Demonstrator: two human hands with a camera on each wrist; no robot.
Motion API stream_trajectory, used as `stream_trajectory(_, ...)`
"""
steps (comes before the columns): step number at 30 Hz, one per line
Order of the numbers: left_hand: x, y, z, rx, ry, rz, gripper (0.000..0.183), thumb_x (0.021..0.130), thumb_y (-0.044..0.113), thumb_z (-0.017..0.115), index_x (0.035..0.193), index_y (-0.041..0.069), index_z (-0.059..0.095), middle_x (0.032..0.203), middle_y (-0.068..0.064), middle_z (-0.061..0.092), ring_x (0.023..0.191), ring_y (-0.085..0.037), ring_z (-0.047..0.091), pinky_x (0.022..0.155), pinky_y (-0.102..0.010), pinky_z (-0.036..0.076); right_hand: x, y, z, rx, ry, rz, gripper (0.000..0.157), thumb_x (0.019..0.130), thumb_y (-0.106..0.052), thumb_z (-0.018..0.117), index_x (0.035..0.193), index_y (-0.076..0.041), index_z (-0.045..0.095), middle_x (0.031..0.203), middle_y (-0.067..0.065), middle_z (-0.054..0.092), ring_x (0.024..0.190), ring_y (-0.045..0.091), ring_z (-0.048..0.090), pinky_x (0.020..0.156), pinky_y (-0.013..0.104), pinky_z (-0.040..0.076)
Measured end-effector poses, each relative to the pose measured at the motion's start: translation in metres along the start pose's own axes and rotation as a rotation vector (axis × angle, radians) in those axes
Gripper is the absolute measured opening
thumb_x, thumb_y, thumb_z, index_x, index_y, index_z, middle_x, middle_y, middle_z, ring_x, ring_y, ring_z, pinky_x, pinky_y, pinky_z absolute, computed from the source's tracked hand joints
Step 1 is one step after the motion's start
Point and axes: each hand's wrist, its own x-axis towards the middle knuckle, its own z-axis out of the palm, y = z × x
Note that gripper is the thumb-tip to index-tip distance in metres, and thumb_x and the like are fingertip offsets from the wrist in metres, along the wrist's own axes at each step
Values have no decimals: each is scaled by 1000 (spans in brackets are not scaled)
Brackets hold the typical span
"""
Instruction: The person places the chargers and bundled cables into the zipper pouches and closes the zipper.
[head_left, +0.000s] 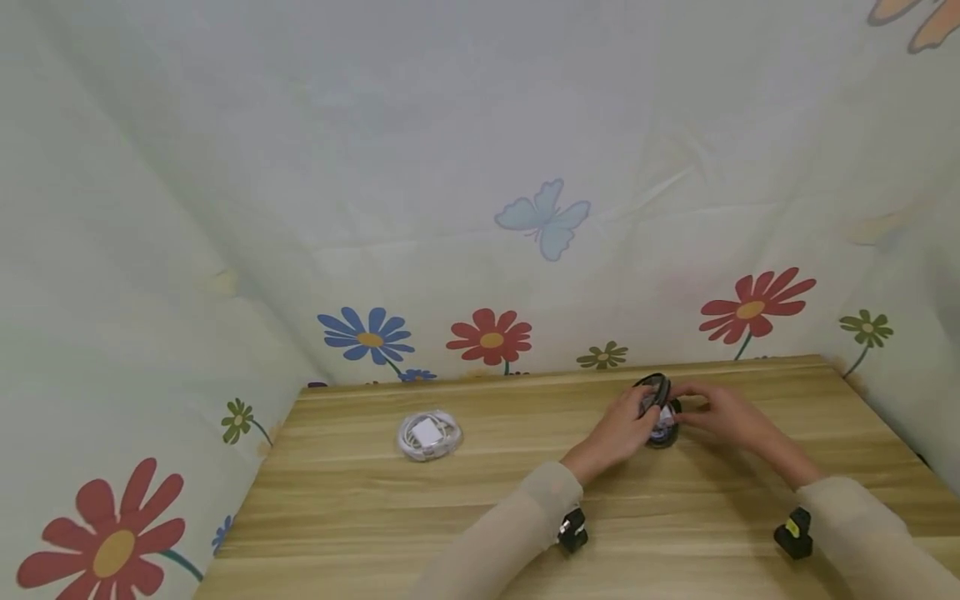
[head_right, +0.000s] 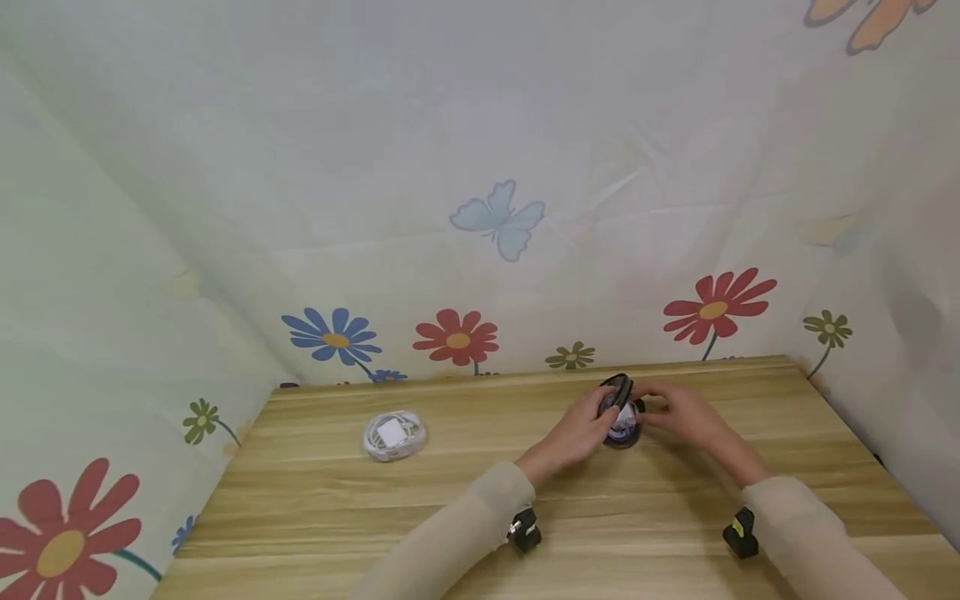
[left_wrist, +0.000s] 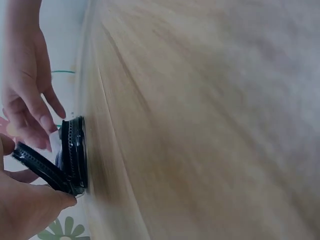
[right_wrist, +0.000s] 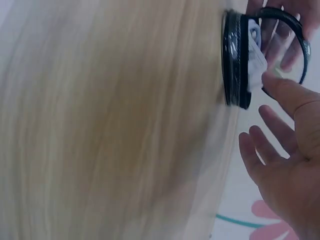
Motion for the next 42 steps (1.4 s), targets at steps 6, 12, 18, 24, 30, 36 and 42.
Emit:
stream_trajectory(6,3,0,-7,106,-116,51,47,110,30,34,150,10,49,154,-7,48,144,-17,41,117,-28,34,-10,3,-16,-21,12,34,30,91,3,70,121,4,66,121,26,66,114,53,59,87,58,56)
stream_trajectory(12,12,-4,-19,317,-235,162,43,107,11,43,149,9,50,156,-10,46,145,-16,40,117,-22,31,-18,4,-25,-76,17,82,31,92,4,69,122,5,65,122,26,65,113,51,59,88,60,55)
stream_trajectory(18,17,-21,-34,608,-343,349,62,100,-5,53,154,24,45,164,1,32,151,-16,30,120,-22,25,-22,1,-26,-132,24,85,28,90,3,70,118,4,67,121,26,66,109,49,62,84,58,57)
stream_trajectory(24,17,-34,-40,872,-406,520,66,108,5,43,162,37,22,169,11,15,157,-19,12,124,-35,22,-25,-1,-25,-159,27,67,27,90,3,70,117,3,68,121,26,66,107,49,63,82,58,57)
stream_trajectory(30,18,-37,-42,926,-435,585,60,111,11,36,164,35,17,169,12,15,157,-19,11,125,-40,21,-25,-2,-24,-184,29,50,26,90,2,71,116,1,69,121,26,66,105,47,64,81,57,57)
stream_trajectory(36,21,-38,-41,917,-444,602,58,112,12,34,163,36,19,168,12,19,156,-14,15,125,-41,21,-25,-2,-22,-185,10,73,24,91,0,71,115,0,69,119,24,67,105,45,64,82,57,57)
stream_trajectory(42,24,-33,-37,971,-415,599,60,110,11,41,161,40,24,165,11,26,153,-13,23,123,-40,27,-25,-2,-21,-187,8,48,22,90,1,71,112,1,70,115,24,68,101,45,64,78,55,58)
